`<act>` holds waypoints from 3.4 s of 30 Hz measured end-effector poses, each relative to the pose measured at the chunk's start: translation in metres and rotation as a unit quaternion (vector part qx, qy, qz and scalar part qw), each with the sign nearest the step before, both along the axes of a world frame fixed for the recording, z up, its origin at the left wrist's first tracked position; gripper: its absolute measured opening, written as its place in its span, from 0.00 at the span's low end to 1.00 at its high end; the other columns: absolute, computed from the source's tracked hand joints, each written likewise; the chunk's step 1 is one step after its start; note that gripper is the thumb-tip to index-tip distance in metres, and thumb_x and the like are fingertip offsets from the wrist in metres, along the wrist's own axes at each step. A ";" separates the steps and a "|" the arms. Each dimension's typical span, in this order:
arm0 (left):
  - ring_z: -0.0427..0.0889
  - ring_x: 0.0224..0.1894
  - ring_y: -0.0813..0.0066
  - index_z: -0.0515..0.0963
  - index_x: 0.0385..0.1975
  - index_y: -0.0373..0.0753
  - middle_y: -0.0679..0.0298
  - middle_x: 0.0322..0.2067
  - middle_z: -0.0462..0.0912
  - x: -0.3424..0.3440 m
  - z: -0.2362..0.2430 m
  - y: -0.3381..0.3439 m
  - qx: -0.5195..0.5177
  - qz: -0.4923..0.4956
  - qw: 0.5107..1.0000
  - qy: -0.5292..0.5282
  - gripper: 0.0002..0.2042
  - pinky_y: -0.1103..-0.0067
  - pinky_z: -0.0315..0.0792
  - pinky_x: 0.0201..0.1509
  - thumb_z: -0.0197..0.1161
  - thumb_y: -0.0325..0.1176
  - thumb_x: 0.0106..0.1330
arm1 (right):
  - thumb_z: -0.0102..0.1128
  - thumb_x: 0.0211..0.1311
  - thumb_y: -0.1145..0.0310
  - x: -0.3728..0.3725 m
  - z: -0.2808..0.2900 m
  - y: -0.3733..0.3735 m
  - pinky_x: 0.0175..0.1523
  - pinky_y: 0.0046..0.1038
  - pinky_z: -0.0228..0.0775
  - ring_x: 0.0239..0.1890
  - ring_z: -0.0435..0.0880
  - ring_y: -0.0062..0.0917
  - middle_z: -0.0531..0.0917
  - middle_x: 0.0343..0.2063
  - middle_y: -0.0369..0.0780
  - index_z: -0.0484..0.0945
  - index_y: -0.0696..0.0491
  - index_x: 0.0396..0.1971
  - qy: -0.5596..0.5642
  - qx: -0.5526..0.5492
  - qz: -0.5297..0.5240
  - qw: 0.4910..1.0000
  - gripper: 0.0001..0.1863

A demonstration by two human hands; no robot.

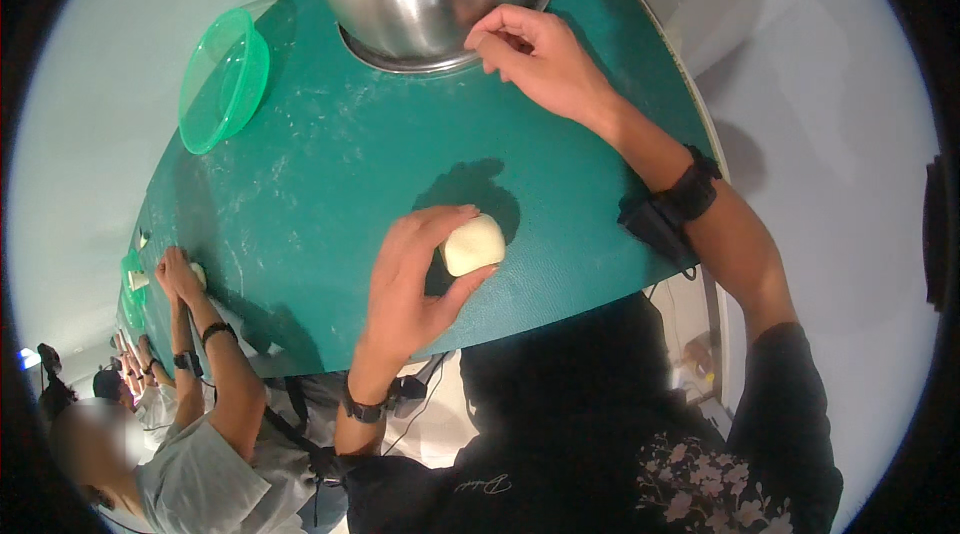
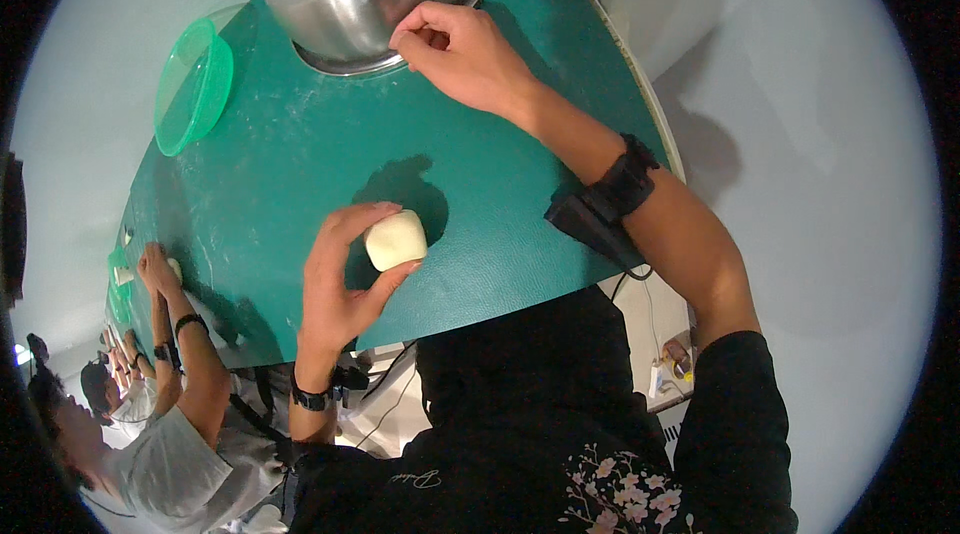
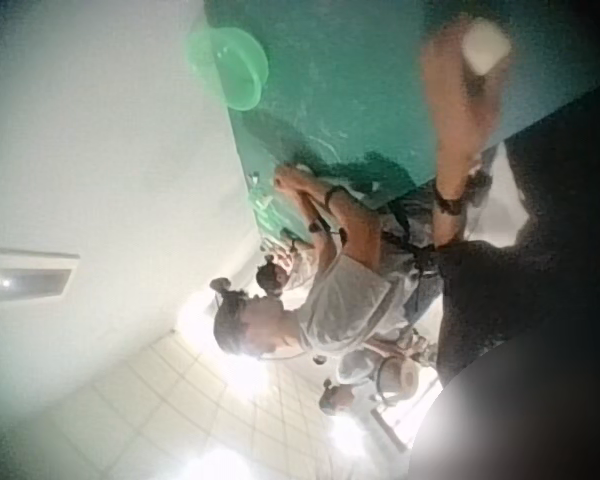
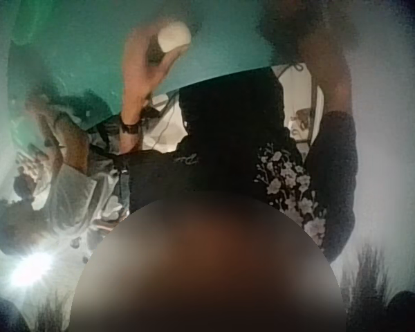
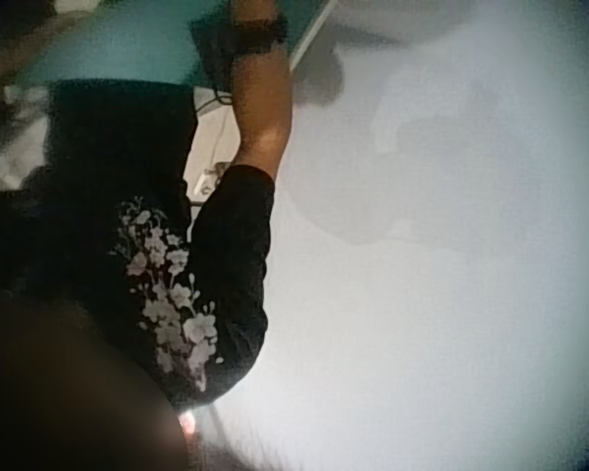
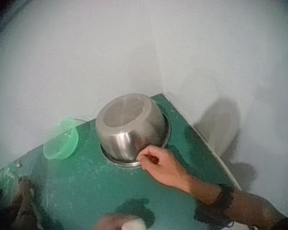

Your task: Shaping small portions of dough into balls and placing them into a bowl.

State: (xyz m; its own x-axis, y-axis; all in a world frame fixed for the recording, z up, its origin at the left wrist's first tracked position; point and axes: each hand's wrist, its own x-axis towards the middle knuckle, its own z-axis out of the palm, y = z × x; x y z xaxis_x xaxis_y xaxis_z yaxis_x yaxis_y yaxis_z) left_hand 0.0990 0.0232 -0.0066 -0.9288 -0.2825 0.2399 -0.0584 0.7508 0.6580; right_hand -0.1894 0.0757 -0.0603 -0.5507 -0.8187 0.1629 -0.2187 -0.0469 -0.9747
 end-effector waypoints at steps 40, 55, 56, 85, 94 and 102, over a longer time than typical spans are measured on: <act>0.85 0.49 0.53 0.82 0.48 0.38 0.54 0.49 0.81 0.003 -0.029 0.010 -0.113 -0.132 0.984 0.049 0.18 0.59 0.82 0.56 0.82 0.28 0.62 | 0.66 0.78 0.61 0.004 0.001 0.001 0.40 0.21 0.72 0.34 0.81 0.12 0.85 0.30 0.30 0.89 0.54 0.45 -0.015 -0.008 -0.007 1.000 0.12; 0.76 0.75 0.48 0.79 0.70 0.34 0.51 0.72 0.78 0.003 -0.006 0.048 -0.198 -0.120 0.967 -0.104 0.30 0.53 0.69 0.79 0.71 0.45 0.72 | 0.65 0.79 0.62 0.002 -0.002 0.000 0.40 0.22 0.75 0.35 0.82 0.14 0.85 0.31 0.31 0.88 0.55 0.46 -0.004 -0.017 -0.004 1.000 0.11; 0.75 0.76 0.48 0.77 0.72 0.34 0.50 0.74 0.77 -0.007 -0.005 0.050 -0.220 -0.145 0.960 -0.095 0.32 0.53 0.67 0.80 0.71 0.46 0.72 | 0.65 0.79 0.62 0.003 0.000 0.001 0.41 0.22 0.75 0.35 0.83 0.14 0.85 0.31 0.31 0.88 0.55 0.46 -0.015 -0.002 0.002 1.000 0.11; 0.83 0.64 0.49 0.83 0.59 0.38 0.52 0.62 0.84 0.076 -0.009 0.004 -0.101 0.028 0.991 -0.087 0.23 0.60 0.78 0.67 0.79 0.31 0.64 | 0.65 0.79 0.63 0.003 -0.003 0.000 0.42 0.22 0.75 0.36 0.83 0.14 0.86 0.31 0.31 0.88 0.54 0.46 0.009 -0.016 -0.002 1.000 0.11; 0.75 0.74 0.47 0.80 0.69 0.39 0.53 0.73 0.77 0.006 -0.001 0.019 -0.194 -0.042 0.974 -0.112 0.31 0.51 0.66 0.79 0.74 0.48 0.70 | 0.65 0.78 0.64 0.003 0.000 0.004 0.42 0.21 0.75 0.36 0.83 0.13 0.86 0.31 0.31 0.88 0.55 0.46 -0.010 0.013 -0.009 1.000 0.10; 0.73 0.75 0.38 0.75 0.72 0.36 0.47 0.75 0.73 0.050 -0.001 -0.024 -0.190 0.038 0.976 -0.097 0.36 0.52 0.68 0.77 0.77 0.50 0.69 | 0.70 0.72 0.66 0.007 -0.004 0.025 0.49 0.40 0.85 0.43 0.88 0.39 0.77 0.55 0.40 0.85 0.53 0.56 0.444 0.012 -0.039 0.895 0.15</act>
